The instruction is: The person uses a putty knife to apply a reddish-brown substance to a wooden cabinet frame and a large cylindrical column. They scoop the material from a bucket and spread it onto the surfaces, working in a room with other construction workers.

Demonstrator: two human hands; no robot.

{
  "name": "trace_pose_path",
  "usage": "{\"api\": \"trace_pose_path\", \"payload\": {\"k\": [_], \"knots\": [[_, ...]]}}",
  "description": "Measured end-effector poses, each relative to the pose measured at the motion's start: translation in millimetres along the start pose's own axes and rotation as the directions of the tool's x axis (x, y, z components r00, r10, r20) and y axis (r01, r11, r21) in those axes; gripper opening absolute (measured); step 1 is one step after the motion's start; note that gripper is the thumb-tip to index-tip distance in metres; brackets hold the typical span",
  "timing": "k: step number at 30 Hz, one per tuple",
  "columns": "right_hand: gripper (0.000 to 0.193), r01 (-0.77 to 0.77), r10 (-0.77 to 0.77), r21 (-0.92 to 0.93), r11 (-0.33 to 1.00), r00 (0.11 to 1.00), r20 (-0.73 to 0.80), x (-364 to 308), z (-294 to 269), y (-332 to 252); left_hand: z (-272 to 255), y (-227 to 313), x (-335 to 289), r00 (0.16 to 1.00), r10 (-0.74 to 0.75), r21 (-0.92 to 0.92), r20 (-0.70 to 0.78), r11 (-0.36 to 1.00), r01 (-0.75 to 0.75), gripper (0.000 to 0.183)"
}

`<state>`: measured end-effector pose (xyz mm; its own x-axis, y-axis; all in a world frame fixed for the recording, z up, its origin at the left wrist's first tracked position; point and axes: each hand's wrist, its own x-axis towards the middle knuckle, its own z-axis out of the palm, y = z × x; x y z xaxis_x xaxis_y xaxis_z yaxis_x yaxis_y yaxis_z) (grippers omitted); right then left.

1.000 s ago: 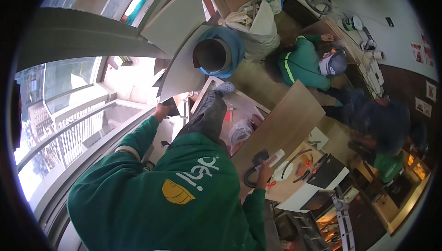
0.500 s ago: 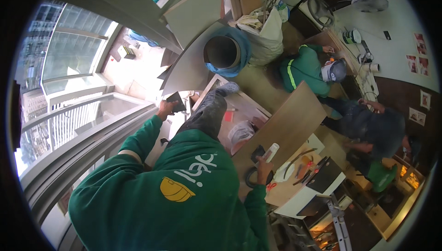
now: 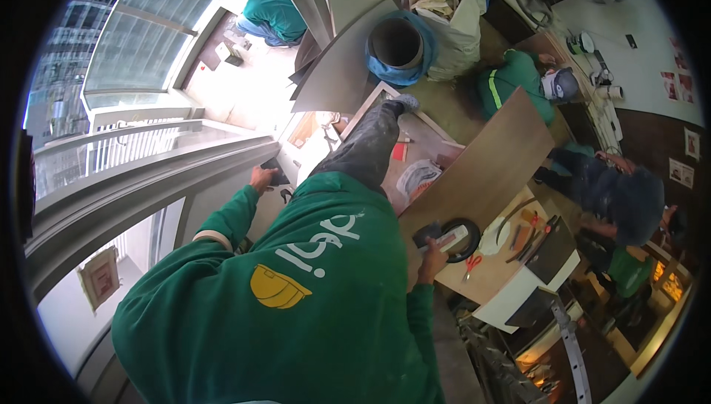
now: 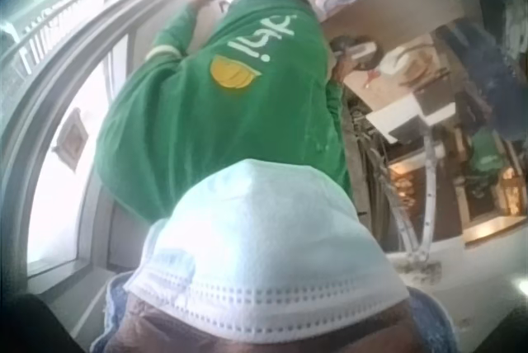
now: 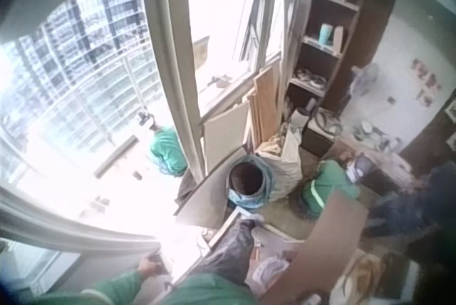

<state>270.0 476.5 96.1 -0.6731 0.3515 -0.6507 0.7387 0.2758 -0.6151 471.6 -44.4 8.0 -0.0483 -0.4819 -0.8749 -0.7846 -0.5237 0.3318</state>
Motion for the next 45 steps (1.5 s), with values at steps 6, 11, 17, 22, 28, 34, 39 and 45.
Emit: {"api": "trace_pose_path", "payload": {"k": [6,11,17,22,28,34,39,45], "knots": [[0.070,0.164,-0.154,0.152,0.975,0.985,-0.071,-19,2,-18,-9,-45,34,0.868,0.391,0.252,0.304,0.846,-0.470,0.035],[0.051,0.232,-0.222,0.175,0.957,0.972,-0.073,-9,-8,-21,21,-9,30,0.967,0.121,-0.058,0.223,0.992,-0.111,0.039],[0.038,0.209,-0.196,0.128,0.970,0.975,-0.104,-13,-1,-34,24,1,48,0.891,0.341,0.015,0.300,0.932,-0.362,0.063],[0.037,0.190,-0.190,0.017,0.982,0.981,-0.036,0,3,-21,28,5,27,0.947,0.262,-0.086,0.185,0.964,-0.250,0.042],[0.033,0.258,-0.258,0.005,0.966,0.964,0.065,-12,17,-25,14,-13,-18,0.992,0.128,-0.160,0.011,0.979,-0.125,0.034],[0.039,0.267,-0.244,-0.125,0.956,0.955,0.171,8,23,-29,6,-50,-22,0.994,0.086,-0.259,-0.071,0.961,-0.101,0.035],[0.032,0.372,-0.340,-0.245,0.895,0.926,0.165,26,42,-40,-3,-56,-33,0.995,0.066,-0.343,-0.070,0.935,-0.086,0.034],[0.045,0.405,-0.354,-0.366,0.838,0.914,0.199,57,72,-70,-13,-62,-51,0.987,-0.010,-0.388,-0.162,0.920,-0.054,0.030]]}}
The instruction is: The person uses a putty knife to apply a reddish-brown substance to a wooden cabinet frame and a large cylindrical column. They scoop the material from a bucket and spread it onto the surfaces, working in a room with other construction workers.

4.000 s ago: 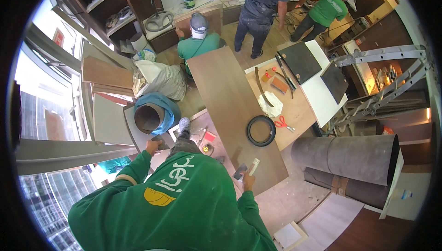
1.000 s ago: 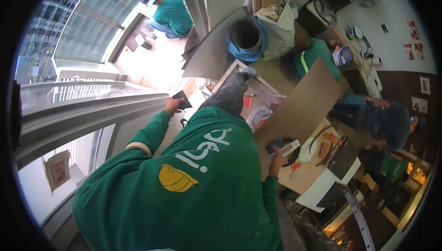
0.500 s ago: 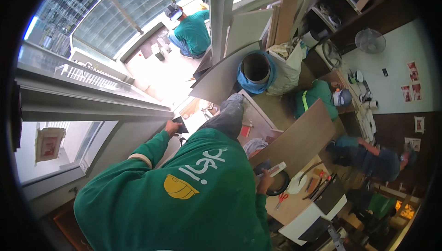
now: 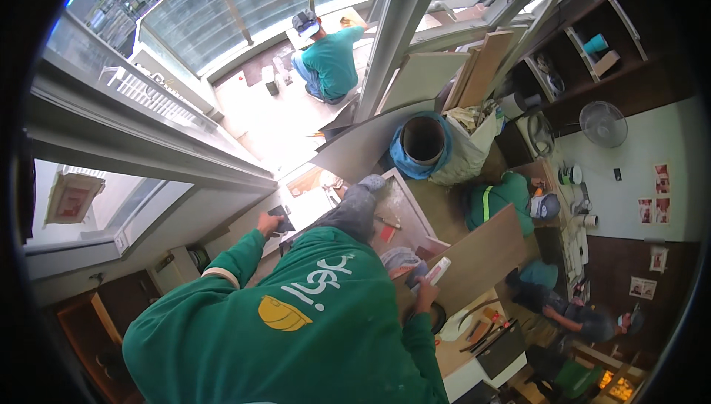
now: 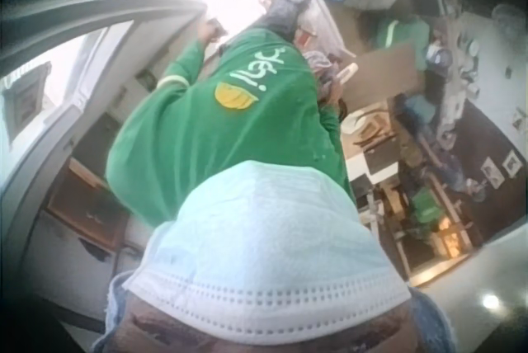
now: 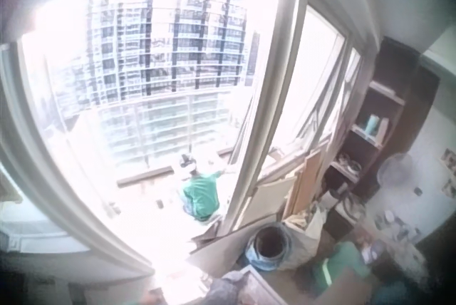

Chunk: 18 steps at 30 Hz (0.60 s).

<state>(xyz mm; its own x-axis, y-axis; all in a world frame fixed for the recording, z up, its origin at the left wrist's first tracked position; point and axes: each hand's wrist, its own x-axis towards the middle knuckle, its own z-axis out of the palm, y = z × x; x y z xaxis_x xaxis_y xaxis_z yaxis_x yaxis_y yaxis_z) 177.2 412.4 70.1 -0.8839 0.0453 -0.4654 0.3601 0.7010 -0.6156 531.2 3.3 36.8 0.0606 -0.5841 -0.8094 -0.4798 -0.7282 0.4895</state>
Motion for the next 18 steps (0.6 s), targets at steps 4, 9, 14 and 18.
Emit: {"api": "trace_pose_path", "payload": {"k": [4,9,14,18], "knots": [[0.048,0.132,-0.139,0.074,0.988,0.986,0.093,1,5,-27,-5,-21,20,0.999,-0.014,-0.019,0.034,1.000,0.015,0.030],[0.037,0.114,-0.106,-0.066,0.991,0.988,0.112,0,20,-16,-6,-21,34,0.995,0.005,-0.079,0.096,0.997,0.002,0.033],[0.039,0.090,-0.078,-0.080,0.993,0.987,0.140,-25,26,-8,-13,0,43,0.982,0.149,-0.142,-0.118,0.976,-0.165,0.034],[0.039,0.152,-0.113,-0.193,0.969,0.974,0.198,-17,19,16,-35,16,46,0.976,0.187,-0.156,-0.112,0.967,-0.203,0.031]]}}
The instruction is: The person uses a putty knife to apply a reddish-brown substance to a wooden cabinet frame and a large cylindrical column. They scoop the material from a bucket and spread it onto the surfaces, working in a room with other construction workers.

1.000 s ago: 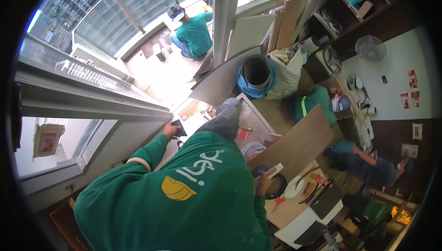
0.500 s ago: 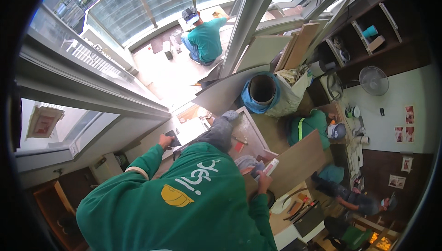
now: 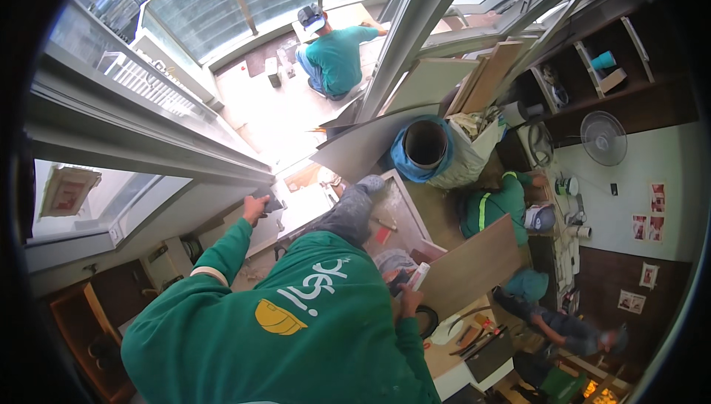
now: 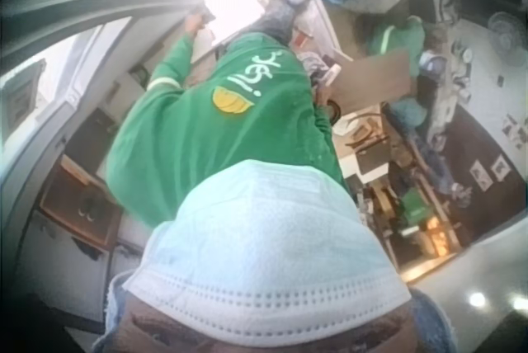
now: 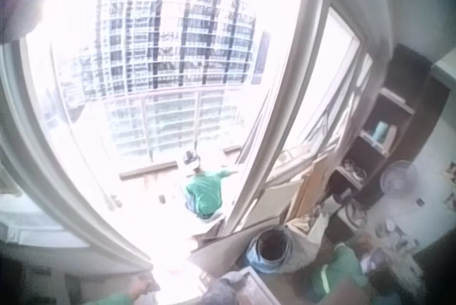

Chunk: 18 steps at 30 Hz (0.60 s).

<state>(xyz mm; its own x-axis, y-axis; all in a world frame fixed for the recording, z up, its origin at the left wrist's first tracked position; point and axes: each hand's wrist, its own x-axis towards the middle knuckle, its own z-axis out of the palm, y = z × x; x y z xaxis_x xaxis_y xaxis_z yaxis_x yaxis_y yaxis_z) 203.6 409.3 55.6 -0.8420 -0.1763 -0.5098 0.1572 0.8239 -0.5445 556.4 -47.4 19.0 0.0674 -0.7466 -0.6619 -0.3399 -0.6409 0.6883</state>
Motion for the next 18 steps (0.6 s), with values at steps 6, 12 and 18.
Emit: {"api": "trace_pose_path", "payload": {"k": [6,12,18], "knots": [[0.036,-0.082,0.090,0.135,0.987,0.995,-0.048,21,7,4,-16,-5,-4,0.992,-0.126,0.074,-0.006,0.989,0.126,0.032],[0.037,-0.008,0.032,0.218,0.976,0.994,-0.104,2,7,-36,-5,-34,-16,0.974,-0.221,0.159,0.043,0.964,0.212,0.032],[0.036,-0.109,0.136,0.277,0.955,0.987,-0.081,-10,7,-13,21,-27,-27,0.969,-0.208,0.201,0.134,0.963,0.179,0.030]]}}
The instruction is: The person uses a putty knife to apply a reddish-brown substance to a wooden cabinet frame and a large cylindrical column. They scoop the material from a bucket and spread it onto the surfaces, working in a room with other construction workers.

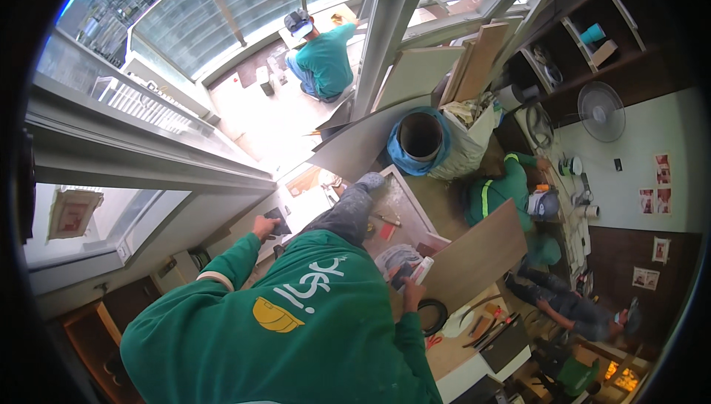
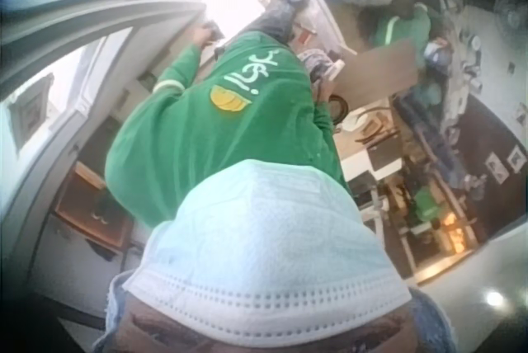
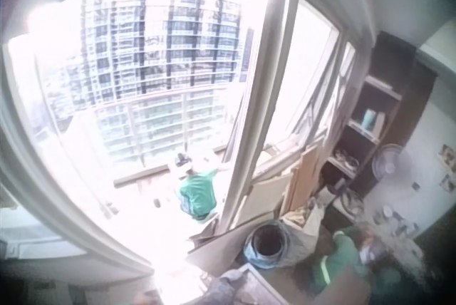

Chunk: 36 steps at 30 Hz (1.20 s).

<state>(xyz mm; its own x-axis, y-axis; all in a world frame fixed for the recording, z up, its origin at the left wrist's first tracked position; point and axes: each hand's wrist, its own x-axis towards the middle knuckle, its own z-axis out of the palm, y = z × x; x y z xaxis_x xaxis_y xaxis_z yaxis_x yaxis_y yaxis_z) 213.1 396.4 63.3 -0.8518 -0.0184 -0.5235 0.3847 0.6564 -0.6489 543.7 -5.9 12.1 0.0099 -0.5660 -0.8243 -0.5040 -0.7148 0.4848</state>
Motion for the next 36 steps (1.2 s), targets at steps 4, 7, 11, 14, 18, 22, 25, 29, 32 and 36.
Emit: {"api": "trace_pose_path", "payload": {"k": [4,7,11,14,18,22,25,29,32,36], "knots": [[0.037,0.022,-0.022,-0.004,1.000,0.999,-0.033,-2,-5,15,4,23,-1,0.999,0.009,-0.041,0.040,0.999,-0.007,0.030],[0.037,-0.019,0.020,0.015,1.000,0.998,-0.052,-14,-4,6,1,38,6,0.997,0.072,-0.004,0.012,0.997,-0.072,0.030],[0.039,-0.023,0.026,0.048,0.999,0.998,-0.057,-19,-4,3,3,55,13,0.996,0.090,0.049,-0.003,0.995,-0.090,0.031],[0.039,-0.028,0.030,0.038,0.999,0.997,-0.065,-22,-1,-1,5,66,15,0.996,0.063,0.011,0.064,0.998,-0.064,0.032],[0.038,0.008,-0.007,0.011,1.000,0.998,-0.056,-25,4,-4,10,73,12,0.997,0.079,0.071,0.025,0.994,-0.080,0.033],[0.037,0.083,-0.076,0.051,0.995,0.989,-0.128,-18,14,10,11,76,10,0.996,0.093,0.115,0.009,0.989,-0.093,0.033],[0.036,0.071,-0.067,0.047,0.996,0.994,-0.089,-25,14,-3,7,74,14,0.995,0.101,0.109,0.010,0.989,-0.102,0.033],[0.043,-0.058,0.057,0.034,0.998,0.998,0.015,-25,7,-15,0,64,24,0.996,0.079,0.066,0.030,0.995,-0.081,0.032],[0.037,0.021,-0.019,0.082,0.996,0.999,-0.031,-27,9,-15,-3,63,24,0.997,0.044,0.104,0.063,0.993,-0.050,0.032],[0.034,0.055,-0.044,0.149,0.987,0.996,-0.074,-20,13,6,-2,67,10,0.998,0.068,0.151,0.015,0.986,-0.070,0.032]]}}
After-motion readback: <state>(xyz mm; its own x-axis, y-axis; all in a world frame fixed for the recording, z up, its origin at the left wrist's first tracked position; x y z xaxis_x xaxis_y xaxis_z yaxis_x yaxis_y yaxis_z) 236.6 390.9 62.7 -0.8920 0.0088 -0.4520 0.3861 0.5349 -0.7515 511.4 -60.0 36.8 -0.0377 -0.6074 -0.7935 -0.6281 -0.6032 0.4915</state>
